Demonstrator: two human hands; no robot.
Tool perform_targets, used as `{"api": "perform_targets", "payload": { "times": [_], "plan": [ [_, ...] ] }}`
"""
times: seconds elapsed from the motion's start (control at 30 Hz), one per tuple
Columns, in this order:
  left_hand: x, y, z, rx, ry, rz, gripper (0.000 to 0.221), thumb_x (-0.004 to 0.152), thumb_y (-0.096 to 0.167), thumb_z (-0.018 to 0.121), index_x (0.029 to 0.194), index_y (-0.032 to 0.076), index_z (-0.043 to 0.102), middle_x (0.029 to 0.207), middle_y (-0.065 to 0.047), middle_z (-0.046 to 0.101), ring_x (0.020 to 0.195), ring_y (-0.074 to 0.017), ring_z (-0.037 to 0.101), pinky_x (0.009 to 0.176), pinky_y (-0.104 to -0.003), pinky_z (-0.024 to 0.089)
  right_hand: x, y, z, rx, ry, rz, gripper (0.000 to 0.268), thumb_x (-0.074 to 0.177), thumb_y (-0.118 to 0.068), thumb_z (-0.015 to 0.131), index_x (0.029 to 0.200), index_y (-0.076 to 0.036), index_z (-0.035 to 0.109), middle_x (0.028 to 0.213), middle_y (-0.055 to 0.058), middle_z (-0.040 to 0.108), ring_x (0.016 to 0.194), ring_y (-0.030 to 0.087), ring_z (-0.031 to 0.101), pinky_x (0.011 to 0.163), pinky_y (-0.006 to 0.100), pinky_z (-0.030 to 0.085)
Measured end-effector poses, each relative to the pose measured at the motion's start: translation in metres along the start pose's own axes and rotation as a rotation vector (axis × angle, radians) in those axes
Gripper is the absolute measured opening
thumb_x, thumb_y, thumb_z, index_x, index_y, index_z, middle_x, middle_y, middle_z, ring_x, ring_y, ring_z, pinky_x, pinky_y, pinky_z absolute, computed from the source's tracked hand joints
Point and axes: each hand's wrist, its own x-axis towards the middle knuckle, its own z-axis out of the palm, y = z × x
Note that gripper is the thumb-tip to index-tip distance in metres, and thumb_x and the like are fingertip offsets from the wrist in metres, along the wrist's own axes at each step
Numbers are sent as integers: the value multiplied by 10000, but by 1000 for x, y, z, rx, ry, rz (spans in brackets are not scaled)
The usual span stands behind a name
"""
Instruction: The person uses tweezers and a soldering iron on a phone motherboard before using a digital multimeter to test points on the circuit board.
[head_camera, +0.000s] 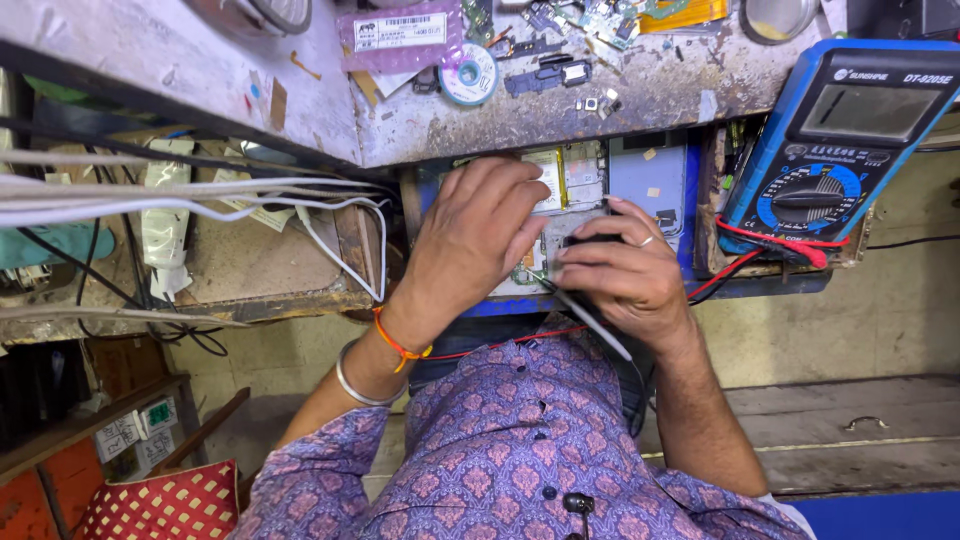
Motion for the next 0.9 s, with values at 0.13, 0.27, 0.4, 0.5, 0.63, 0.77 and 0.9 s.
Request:
{"api": "perform_targets", "payload": {
  "times": [0.13,0.27,0.4,0.5,0.63,0.77,0.9],
  "plan": [
    [-8,-3,9,14,-13,-70,376,885,188,813,1173,41,622,1273,-116,593,1200,-327,553,1028,-466,455,-3,1,4,-37,210,217,164,929,-33,808,1073,-78,743,1088,48,743,1117,247,689,1206,495,470],
    [-22,-12,17,8,10,-136,303,879,159,813,1105,49,644,1267,-114,609,1217,-343,563,1054,-473,462,1,-2,7,-116,254,297,200,961,-31,779,1154,-28,724,1143,104,733,1164,287,673,1224,517,457],
    [-32,-17,24,-13,70,-133,202,904,100,791,1055,62,663,1267,-98,629,1271,-351,566,1094,-482,461,10,-4,9,-246,148,252,328,951,-71,770,1263,-32,678,1305,136,680,1307,348,595,1255,563,362],
    [-34,-20,30,-41,88,-121,184,916,77,777,1058,56,661,1243,-89,641,1280,-347,571,1094,-491,458,14,-7,11,-332,97,238,398,933,-93,780,1307,-37,655,1368,152,643,1348,377,549,1263,585,300],
    [-34,-22,31,-61,125,-82,183,922,74,770,1061,46,655,1223,-84,659,1265,-335,592,1098,-496,457,16,-8,13,-351,91,252,419,937,-101,781,1325,-44,635,1395,170,625,1368,390,532,1266,589,266],
    [-33,-20,30,-78,207,-87,176,930,70,777,1052,61,652,1179,-62,696,1219,-291,634,1080,-483,465,18,-6,16,-297,159,262,372,960,-80,787,1298,-35,637,1347,121,667,1359,356,559,1283,588,262],
    [-32,-20,29,-75,231,-62,191,921,46,798,1065,52,672,1154,-50,709,1191,-259,648,1061,-465,489,20,-3,18,-320,210,245,233,943,-22,799,1156,-59,712,1264,89,715,1299,317,614,1286,574,280]
  ]
}}
